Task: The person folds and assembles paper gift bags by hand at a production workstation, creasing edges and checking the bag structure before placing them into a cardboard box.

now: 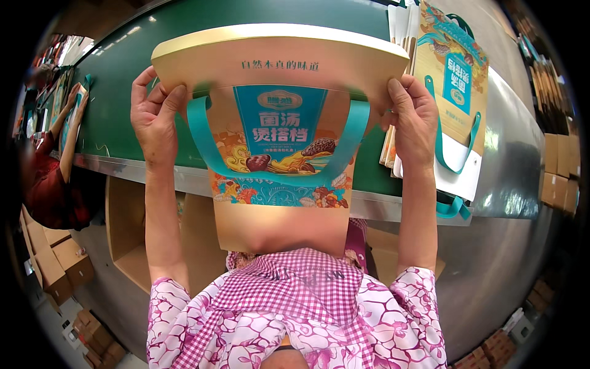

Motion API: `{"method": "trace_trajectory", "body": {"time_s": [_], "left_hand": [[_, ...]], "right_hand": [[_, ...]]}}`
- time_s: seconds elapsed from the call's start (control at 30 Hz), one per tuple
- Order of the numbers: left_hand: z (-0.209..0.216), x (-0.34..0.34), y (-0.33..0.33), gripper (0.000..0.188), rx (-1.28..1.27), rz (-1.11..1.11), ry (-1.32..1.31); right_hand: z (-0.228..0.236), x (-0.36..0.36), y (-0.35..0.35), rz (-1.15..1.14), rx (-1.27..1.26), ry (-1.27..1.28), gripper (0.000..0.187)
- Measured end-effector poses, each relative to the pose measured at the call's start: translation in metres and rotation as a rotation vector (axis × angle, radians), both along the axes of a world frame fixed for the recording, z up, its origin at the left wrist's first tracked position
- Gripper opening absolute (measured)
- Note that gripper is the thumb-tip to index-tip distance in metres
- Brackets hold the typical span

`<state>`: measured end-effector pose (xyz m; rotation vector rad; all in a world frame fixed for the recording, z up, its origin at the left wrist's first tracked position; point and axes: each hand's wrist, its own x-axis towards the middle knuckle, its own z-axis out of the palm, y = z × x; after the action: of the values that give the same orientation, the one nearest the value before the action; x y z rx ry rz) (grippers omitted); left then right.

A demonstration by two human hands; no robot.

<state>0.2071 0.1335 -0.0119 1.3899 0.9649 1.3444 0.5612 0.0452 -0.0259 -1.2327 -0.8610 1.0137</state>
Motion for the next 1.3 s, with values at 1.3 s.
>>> {"method": "trace_trajectory", "body": {"time_s": [1.3], "left_hand": [[0.050,0.009,-0.051,0.058,0.158,-0.139,0.578]], "right_hand": [[0.039,-0.013,-0.015,0.117,-0.076,-0.068,0.056]]}}
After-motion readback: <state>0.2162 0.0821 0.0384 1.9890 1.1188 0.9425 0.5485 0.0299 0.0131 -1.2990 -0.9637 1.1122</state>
